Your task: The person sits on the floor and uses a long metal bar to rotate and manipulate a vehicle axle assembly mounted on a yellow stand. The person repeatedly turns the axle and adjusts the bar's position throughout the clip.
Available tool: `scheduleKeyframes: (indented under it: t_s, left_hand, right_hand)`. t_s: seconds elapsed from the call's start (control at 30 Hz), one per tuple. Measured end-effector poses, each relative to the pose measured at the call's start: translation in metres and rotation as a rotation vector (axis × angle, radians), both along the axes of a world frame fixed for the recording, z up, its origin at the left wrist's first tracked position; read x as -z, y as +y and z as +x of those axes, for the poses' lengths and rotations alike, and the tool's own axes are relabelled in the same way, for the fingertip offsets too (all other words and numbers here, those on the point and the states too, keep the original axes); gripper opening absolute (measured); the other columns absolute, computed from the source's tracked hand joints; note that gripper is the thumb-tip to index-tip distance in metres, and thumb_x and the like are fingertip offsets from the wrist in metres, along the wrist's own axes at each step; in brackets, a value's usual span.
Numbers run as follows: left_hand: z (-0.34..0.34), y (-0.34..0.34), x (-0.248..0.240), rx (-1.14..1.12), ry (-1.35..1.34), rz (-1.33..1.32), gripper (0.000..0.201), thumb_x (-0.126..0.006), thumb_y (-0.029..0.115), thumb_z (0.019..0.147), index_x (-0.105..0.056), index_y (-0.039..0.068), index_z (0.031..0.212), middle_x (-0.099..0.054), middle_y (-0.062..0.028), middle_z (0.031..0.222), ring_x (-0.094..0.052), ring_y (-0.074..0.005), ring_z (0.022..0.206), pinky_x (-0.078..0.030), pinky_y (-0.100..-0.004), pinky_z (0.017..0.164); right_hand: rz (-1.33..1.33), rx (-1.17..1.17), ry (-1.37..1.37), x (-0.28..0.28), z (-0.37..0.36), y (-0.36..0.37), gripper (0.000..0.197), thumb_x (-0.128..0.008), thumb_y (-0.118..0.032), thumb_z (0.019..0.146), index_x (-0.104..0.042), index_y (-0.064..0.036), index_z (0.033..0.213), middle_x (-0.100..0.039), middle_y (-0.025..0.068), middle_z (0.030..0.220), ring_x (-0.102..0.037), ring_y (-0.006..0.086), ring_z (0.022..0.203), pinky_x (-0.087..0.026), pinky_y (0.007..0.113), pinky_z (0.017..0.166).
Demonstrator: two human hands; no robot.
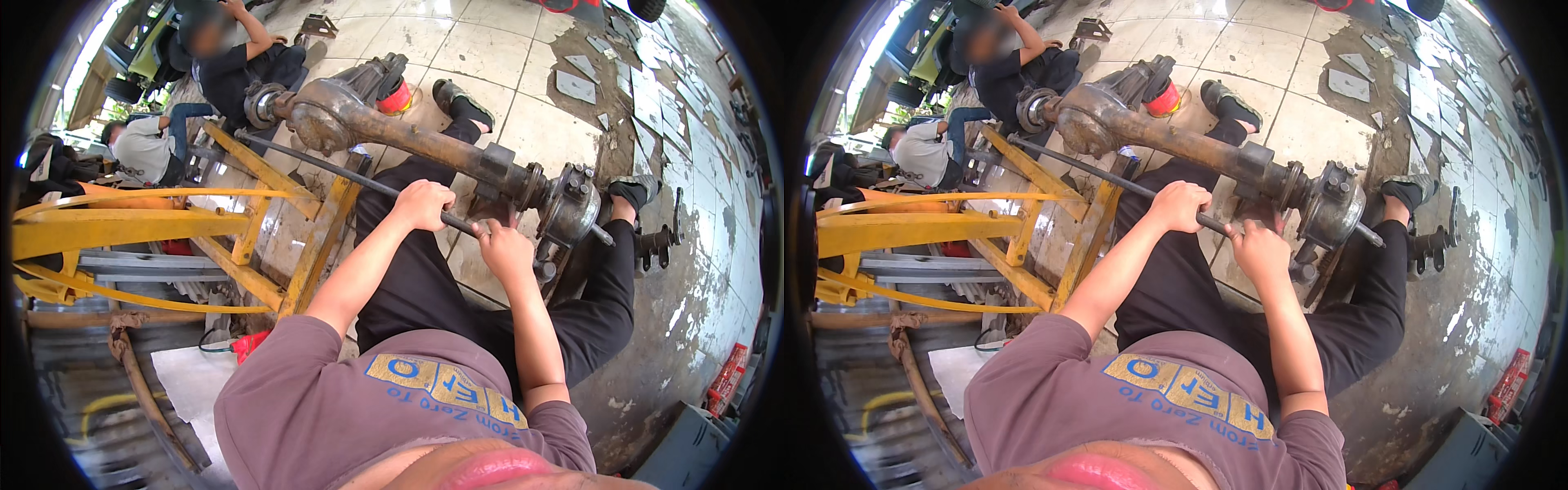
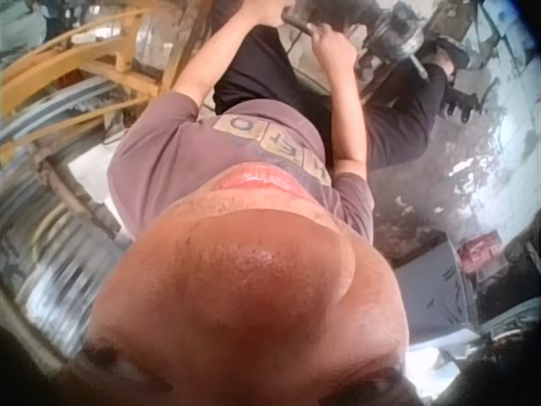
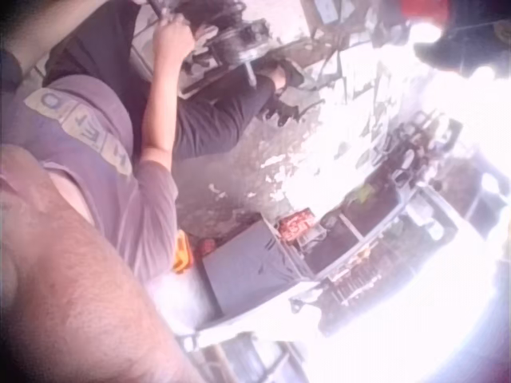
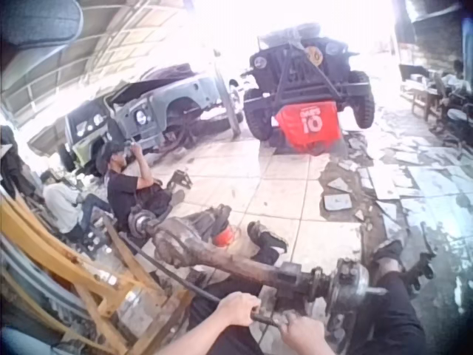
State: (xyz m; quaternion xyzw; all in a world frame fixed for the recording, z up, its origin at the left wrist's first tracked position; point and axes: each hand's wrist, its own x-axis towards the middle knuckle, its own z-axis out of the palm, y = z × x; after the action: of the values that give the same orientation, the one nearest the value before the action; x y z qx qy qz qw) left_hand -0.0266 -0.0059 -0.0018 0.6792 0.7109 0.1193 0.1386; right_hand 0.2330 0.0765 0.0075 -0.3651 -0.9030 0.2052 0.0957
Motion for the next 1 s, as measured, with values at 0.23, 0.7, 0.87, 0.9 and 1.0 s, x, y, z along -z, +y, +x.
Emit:
scheduleKeyframes:
  t_s: [0.23,0.7,0.87,0.9,1.0]
  left_hand:
    - [-0.004,0.001,-0.004,0.025,-0.003,0.053,0.019,-0.082,0.018,0.069,-0.067,0.011,0.079,-0.074,-0.006,0.083,-0.076,-0.0335,0.09,-0.056,-0.0482,0.08]
    - [0.003,0.001,-0.002,0.014,0.013,0.058,0.024,-0.086,0.019,0.069,-0.066,0.012,0.081,-0.072,-0.0053,0.083,-0.075,-0.0319,0.093,-0.056,-0.0468,0.083]
    - [0.002,0.002,-0.004,0.036,0.002,0.058,0.022,-0.084,0.019,0.071,-0.066,0.013,0.08,-0.071,-0.0052,0.082,-0.073,-0.033,0.09,-0.055,-0.0476,0.081]
    - [0.0,0.005,-0.005,0.034,0.017,0.063,0.021,-0.084,0.019,0.071,-0.066,0.013,0.08,-0.071,-0.0053,0.082,-0.073,-0.0332,0.09,-0.055,-0.0477,0.081]
    - [-0.003,-0.002,0.001,0.022,0.009,0.07,0.021,-0.084,0.018,0.071,-0.066,0.013,0.08,-0.071,-0.0062,0.083,-0.073,-0.0339,0.091,-0.055,-0.0485,0.081]
  right_hand:
    - [0.058,0.007,-0.011,0.005,-0.009,0.001,0.064,-0.067,-0.063,0.111,-0.075,-0.0061,0.085,-0.075,0.0188,0.069,-0.081,0.0399,0.069,-0.062,0.053,0.061]
    - [0.036,-0.031,0.048,0.012,-0.007,-0.001,0.065,-0.065,-0.063,0.112,-0.076,-0.005,0.083,-0.076,0.0188,0.071,-0.079,0.0397,0.067,-0.064,0.053,0.064]
    - [0.076,0.004,0.06,0.018,-0.007,-0.003,0.066,-0.065,-0.062,0.112,-0.077,-0.0039,0.083,-0.074,0.0175,0.069,-0.077,0.0391,0.064,-0.063,0.052,0.063]
    - [0.051,0.005,0.067,0.015,-0.008,-0.002,0.066,-0.065,-0.062,0.112,-0.077,-0.0038,0.084,-0.074,0.0177,0.07,-0.077,0.0393,0.065,-0.063,0.052,0.064]
    - [-0.036,0.03,0.038,-0.004,-0.006,0.004,0.066,-0.065,-0.063,0.111,-0.079,-0.0037,0.088,-0.077,0.0192,0.074,-0.079,0.0393,0.07,-0.064,0.053,0.07]
